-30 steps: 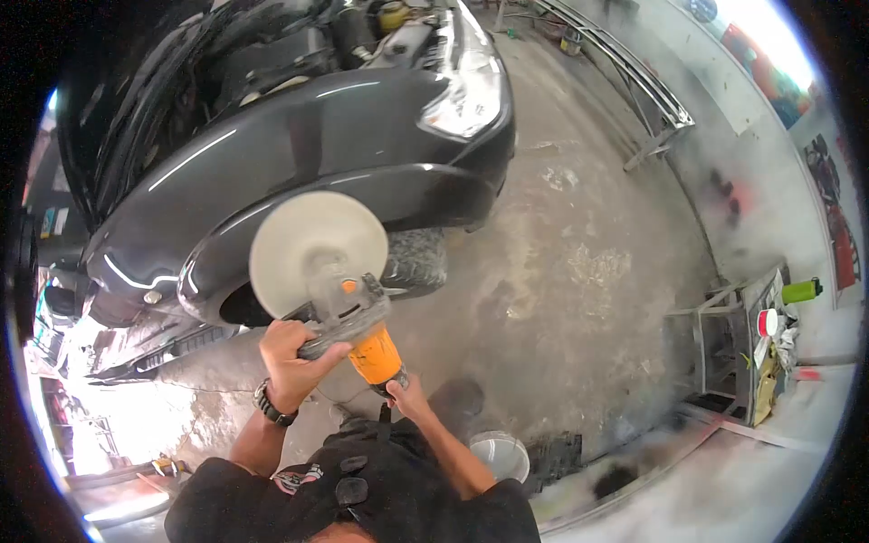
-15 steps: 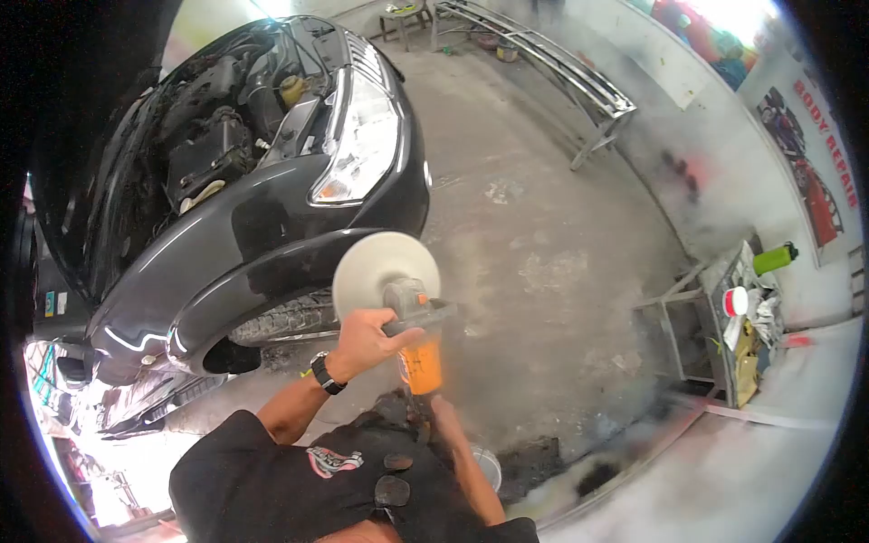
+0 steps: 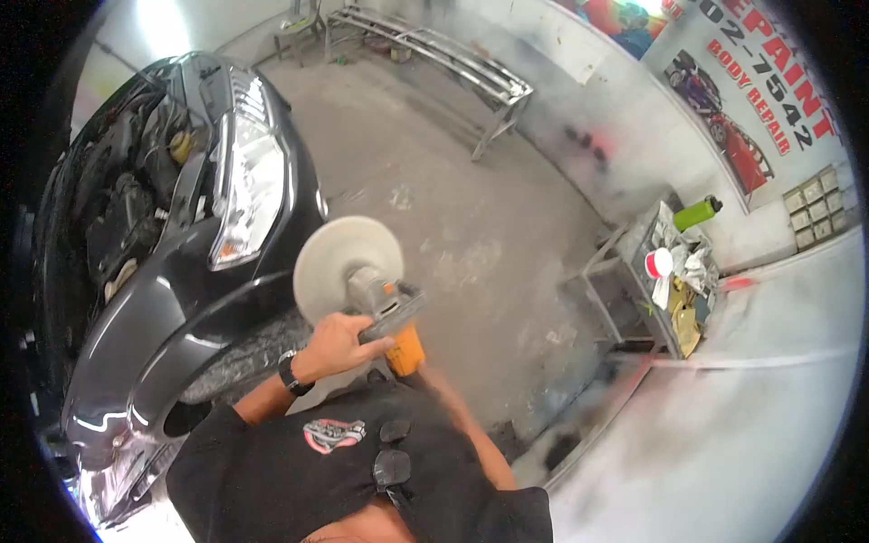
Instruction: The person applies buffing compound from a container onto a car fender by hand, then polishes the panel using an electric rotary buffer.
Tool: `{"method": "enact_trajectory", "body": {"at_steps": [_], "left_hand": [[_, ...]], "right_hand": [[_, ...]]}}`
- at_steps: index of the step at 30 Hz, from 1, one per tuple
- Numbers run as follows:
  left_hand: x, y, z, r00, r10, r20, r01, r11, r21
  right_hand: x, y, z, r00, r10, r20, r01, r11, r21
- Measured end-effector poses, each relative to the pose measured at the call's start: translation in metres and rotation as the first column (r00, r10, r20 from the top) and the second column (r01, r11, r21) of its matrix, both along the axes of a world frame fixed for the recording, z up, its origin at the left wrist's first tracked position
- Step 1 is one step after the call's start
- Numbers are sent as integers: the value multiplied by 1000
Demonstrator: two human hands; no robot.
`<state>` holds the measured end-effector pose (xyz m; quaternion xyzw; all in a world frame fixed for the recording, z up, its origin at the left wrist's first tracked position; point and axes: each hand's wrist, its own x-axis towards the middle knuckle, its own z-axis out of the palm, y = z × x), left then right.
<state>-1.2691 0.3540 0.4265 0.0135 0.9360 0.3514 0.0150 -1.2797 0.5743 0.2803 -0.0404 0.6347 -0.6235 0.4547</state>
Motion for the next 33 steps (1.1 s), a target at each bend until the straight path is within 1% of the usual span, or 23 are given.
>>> {"method": "enact_trajectory", "body": {"at_steps": [2, 4, 7, 8, 10, 11, 13, 14, 15, 17, 18, 19, 20, 21, 22, 24, 25, 26, 27, 29, 30, 32, 33], "left_hand": [[-27, 0, -9, 996, 35, 81, -41, 996, 76], [-43, 1, -8, 972, 137, 189, -160, 981, 112], [-56, 4, -4, 955, 229, 188, -273, 928, 255], [-59, 4, -1, 942, 250, 225, -297, 932, 210], [-64, 11, -1, 915, 273, 298, -323, 938, 130], [-63, 12, -13, 909, 291, 298, -346, 926, 150], [-66, 19, -14, 841, 409, 354, -487, 858, 165], [-70, 26, -13, 797, 466, 385, -556, 814, 167], [-77, 32, -10, 761, 529, 376, -613, 775, 151], [-75, 41, -39, 690, 660, 298, -714, 688, 130], [-73, 48, -50, 640, 723, 258, -764, 633, 122], [-76, 55, -48, 567, 766, 305, -816, 572, 81], [-81, 64, -45, 485, 801, 350, -861, 507, 35], [-82, 76, -41, 396, 829, 395, -900, 437, -15], [-76, 89, -44, 287, 880, 379, -929, 353, -114], [-66, 119, -67, 81, 953, 292, -940, 170, -296], [-73, 141, -71, -63, 953, 297, -981, -5, -193], [-78, 160, -71, -190, 931, 311, -981, -171, -89], [-81, 174, -67, -302, 894, 331, -945, -325, 15], [-72, 201, -62, -446, 779, 441, -859, -511, 32], [-67, 217, -64, -501, 708, 499, -801, -598, 44], [-53, 250, -80, -614, 599, 513, -666, -743, 70], [-48, 269, -87, -663, 536, 523, -589, -805, 79]], "right_hand": [[-36, -2, -5, 997, 35, 72, -36, 999, 12], [-68, 0, -10, 983, 81, 162, -87, 996, 26], [-109, 0, -14, 951, 102, 291, -123, 991, 54], [-123, 2, -19, 947, 93, 308, -122, 990, 76], [-152, 10, -43, 965, 86, 248, -126, 981, 150], [-170, 23, -80, 988, 115, 104, -135, 968, 211], [-205, 58, -155, 965, 194, -176, -124, 929, 348], [-222, 78, -179, 965, 120, -235, -11, 909, 417], [-240, 99, -196, 952, 53, -302, 101, 875, 473], [-279, 145, -209, 927, -26, -373, 247, 792, 558], [-298, 171, -222, 959, -86, -270, 229, 795, 562], [-315, 204, -242, 977, -141, -157, 206, 794, 572], [-330, 252, -295, 981, 29, -193, 112, 729, 675], [-346, 298, -344, 958, 199, -207, 34, 636, 771], [-363, 324, -356, 956, 255, -142, -33, 577, 816], [-395, 362, -360, 962, 271, 15, -167, 548, 820], [-413, 376, -356, 958, 271, 96, -236, 548, 803], [-429, 384, -349, 945, 273, 182, -308, 547, 779], [-446, 382, -335, 919, 291, 267, -388, 532, 753], [-481, 383, -317, 845, 332, 420, -535, 494, 685], [-494, 382, -309, 830, 344, 440, -558, 510, 654], [-504, 375, -298, 805, 363, 469, -592, 542, 597], [-505, 371, -295, 821, 329, 467, -567, 564, 600]]}}
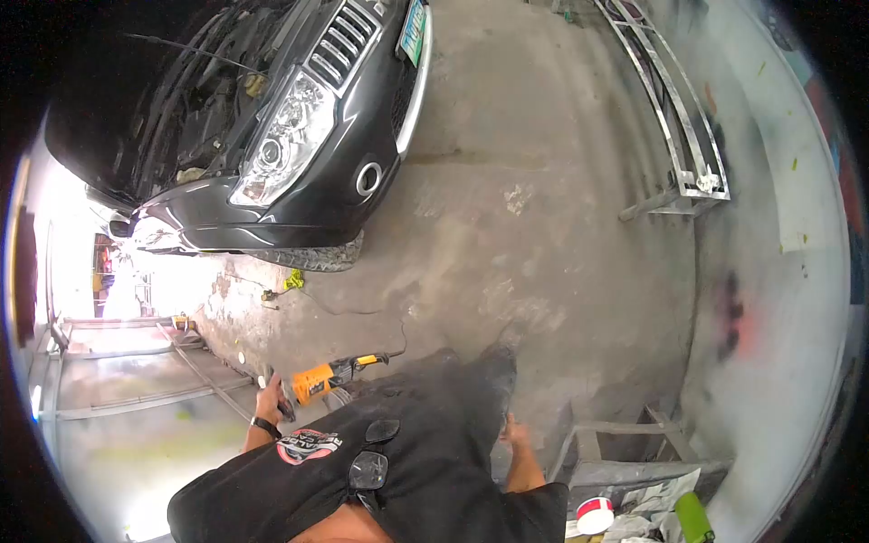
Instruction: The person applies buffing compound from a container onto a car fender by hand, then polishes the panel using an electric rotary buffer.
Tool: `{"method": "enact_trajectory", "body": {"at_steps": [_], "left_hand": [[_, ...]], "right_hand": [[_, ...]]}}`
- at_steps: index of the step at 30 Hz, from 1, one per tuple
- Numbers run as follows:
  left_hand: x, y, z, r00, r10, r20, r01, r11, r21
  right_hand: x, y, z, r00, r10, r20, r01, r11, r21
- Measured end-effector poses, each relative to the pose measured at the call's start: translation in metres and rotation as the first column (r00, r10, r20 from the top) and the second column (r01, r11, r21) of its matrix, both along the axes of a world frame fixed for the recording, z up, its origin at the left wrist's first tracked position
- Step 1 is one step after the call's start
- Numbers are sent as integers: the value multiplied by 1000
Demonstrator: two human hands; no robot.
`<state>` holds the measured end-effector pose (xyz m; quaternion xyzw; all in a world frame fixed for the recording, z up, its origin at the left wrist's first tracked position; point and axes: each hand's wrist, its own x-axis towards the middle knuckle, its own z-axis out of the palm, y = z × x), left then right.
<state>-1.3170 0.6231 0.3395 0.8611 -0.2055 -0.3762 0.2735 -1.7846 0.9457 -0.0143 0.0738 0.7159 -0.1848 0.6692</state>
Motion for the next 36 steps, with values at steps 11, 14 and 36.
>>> {"method": "enact_trajectory", "body": {"at_steps": [11, 14, 36], "left_hand": [[3, 203, -96, 856, 484, -183, -478, 875, 78], [-40, 230, -108, 993, 98, -70, -104, 991, -84], [-251, -17, 60, 772, -434, 465, 458, 887, 67]], "right_hand": [[-91, -40, 14, 930, 312, -194, -337, 934, -115], [-127, -73, 47, 824, 453, -340, -521, 842, -140], [-18, -378, 173, 457, 885, -90, -550, 201, -810]]}}
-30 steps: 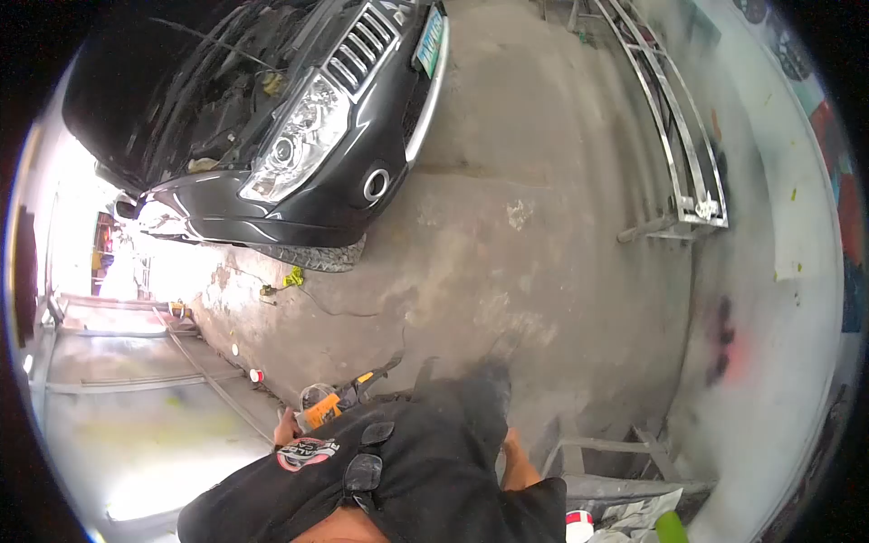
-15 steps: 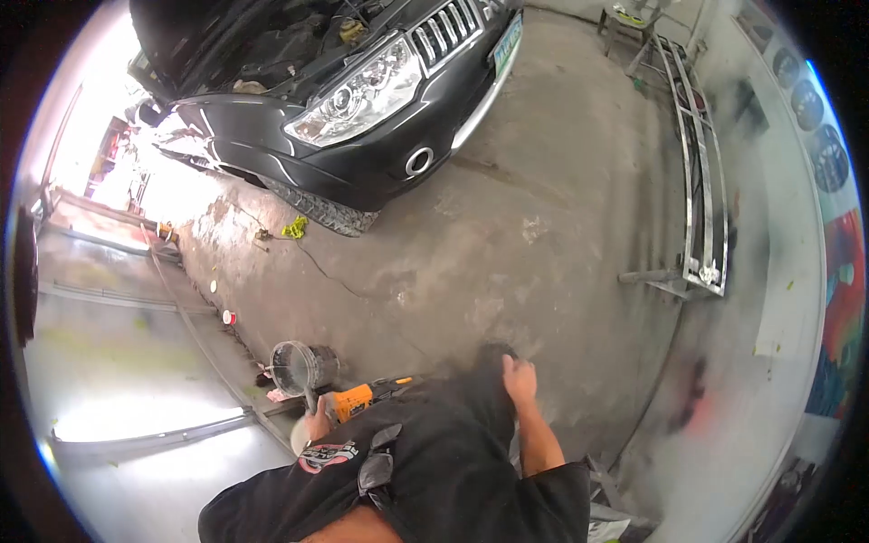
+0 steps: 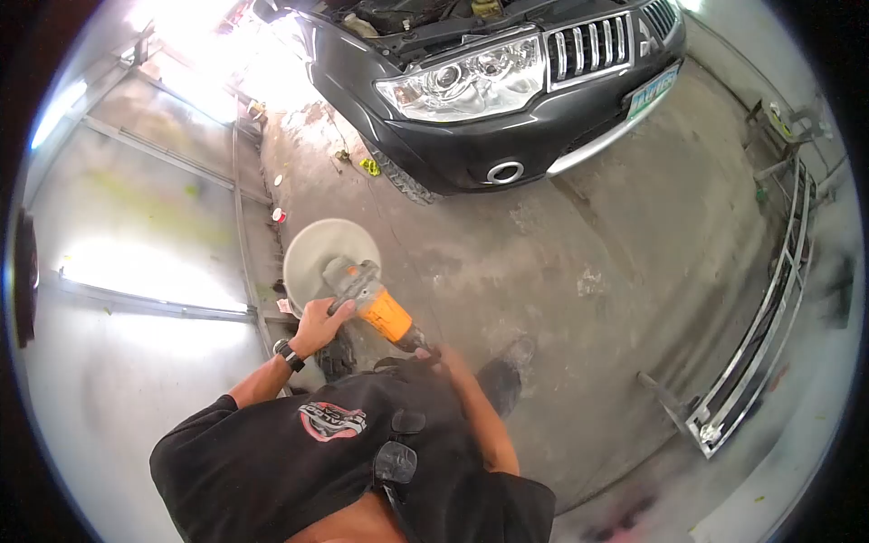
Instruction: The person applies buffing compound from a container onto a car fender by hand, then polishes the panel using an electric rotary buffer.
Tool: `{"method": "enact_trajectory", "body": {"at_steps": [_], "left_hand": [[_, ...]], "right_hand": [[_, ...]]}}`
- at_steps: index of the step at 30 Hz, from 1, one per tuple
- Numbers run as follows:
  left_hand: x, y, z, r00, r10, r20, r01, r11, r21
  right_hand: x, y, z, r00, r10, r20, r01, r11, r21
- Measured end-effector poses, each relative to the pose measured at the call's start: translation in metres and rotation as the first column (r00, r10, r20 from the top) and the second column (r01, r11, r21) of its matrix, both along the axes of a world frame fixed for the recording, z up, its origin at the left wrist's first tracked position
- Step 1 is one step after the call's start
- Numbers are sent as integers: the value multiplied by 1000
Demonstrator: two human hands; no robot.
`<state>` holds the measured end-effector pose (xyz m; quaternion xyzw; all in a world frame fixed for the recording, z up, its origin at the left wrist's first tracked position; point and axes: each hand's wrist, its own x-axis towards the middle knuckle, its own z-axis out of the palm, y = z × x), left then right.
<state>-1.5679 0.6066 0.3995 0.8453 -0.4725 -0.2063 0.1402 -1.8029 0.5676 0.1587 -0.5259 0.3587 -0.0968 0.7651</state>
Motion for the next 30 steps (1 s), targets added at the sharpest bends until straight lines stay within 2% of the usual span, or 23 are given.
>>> {"method": "enact_trajectory", "body": {"at_steps": [1, 2, 4, 7, 8, 11, 12, 15, 18, 21, 24, 26, 29, 30], "left_hand": [[-10, -11, 4, 998, -19, -56, 19, 1000, -15], [-15, -21, 5, 997, -74, -38, 72, 997, -36], [-21, -42, 9, 986, -117, -123, 115, 993, -24], [-22, -65, -4, 938, -172, -300, 171, 985, -30], [-26, -74, 0, 911, -198, -361, 187, 980, -64], [-21, -81, -16, 841, -244, -483, 227, 969, -94], [-17, -81, -23, 820, -258, -510, 248, 965, -90], [-12, -80, -33, 788, -367, -494, 350, 928, -132], [-13, -92, -34, 759, -405, -510, 305, 913, -272], [-14, -122, -22, 793, -454, -407, 358, 887, -291], [-19, -159, -23, 809, -504, -303, 436, 860, -266], [-26, -188, -22, 821, -497, -281, 428, 861, -274], [-41, -222, -22, 852, -467, -236, 418, 878, -232], [-46, -236, -22, 861, -461, -216, 420, 883, -210]], "right_hand": [[-7, -7, 4, 998, 28, 54, -36, 987, 154], [-14, -7, 8, 997, -27, 66, 16, 985, 172], [-33, -9, 21, 982, -173, 78, 155, 968, 196], [-59, -9, 53, 974, -224, 33, 207, 941, 267], [-64, 1, 22, 974, -213, 77, 196, 962, 188], [-81, 20, 39, 984, -161, -75, 168, 981, 97], [-75, 21, 68, 965, -238, -113, 260, 928, 266], [-68, 38, 54, 954, -282, -104, 300, 919, 258], [-52, 44, 38, 846, -532, -35, 517, 804, 292], [-35, 5, 65, 830, -548, -109, 539, 734, 413], [-18, -27, 44, 781, -622, -56, 605, 731, 317], [-9, -52, 40, 718, -696, -6, 679, 698, 228], [-15, -91, -6, 733, -679, -42, 679, 734, -30], [-23, -112, 14, 718, -675, -171, 663, 738, -127]]}}
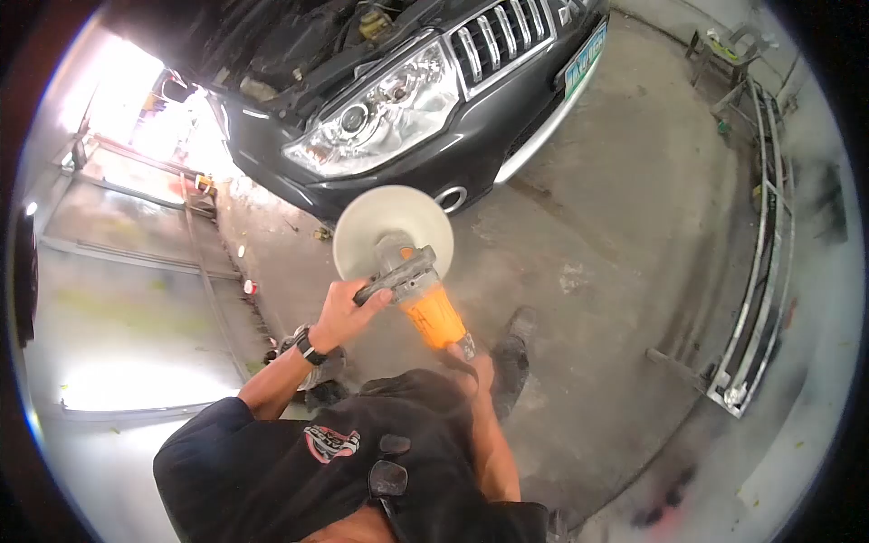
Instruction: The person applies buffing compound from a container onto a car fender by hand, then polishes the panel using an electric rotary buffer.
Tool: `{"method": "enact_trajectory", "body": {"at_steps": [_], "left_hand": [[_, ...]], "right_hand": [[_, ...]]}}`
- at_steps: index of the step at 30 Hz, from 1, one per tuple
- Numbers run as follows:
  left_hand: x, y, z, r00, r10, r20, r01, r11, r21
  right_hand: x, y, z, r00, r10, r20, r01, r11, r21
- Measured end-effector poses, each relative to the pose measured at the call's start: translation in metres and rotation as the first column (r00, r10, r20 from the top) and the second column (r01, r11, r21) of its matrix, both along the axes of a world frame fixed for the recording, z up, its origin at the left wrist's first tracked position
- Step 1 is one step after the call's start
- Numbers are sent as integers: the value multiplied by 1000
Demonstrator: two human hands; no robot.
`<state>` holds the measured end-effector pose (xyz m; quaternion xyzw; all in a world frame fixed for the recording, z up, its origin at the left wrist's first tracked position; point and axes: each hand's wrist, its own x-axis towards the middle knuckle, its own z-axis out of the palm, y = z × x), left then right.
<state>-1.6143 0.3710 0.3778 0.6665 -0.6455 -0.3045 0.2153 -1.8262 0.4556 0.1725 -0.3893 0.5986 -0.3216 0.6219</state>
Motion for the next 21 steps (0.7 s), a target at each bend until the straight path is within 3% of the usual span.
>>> {"method": "enact_trajectory", "body": {"at_steps": [3, 7, 10, 13, 16, 21], "left_hand": [[-20, -26, -5, 999, 35, 23, -34, 998, -43], [-41, -61, -17, 1000, -5, 28, 5, 999, -31], [-49, -84, -37, 997, -62, 41, 63, 997, -39], [-57, -104, -54, 980, -151, 132, 155, 988, -16], [-69, -125, -64, 925, -245, 291, 257, 966, -5], [-103, -163, -80, 749, -411, 519, 405, 905, 131]], "right_hand": [[-18, -44, -22, 988, 84, -129, -87, 996, -23], [-19, -61, -72, 994, 108, -30, -103, 985, 139], [-6, -53, -118, 990, -78, 114, 56, 980, 189], [-1, -57, -131, 998, -66, -14, 67, 988, 136], [26, -63, -130, 941, -231, 247, 200, 969, 143], [89, -67, -156, 748, -353, 563, 152, 916, 372]]}}
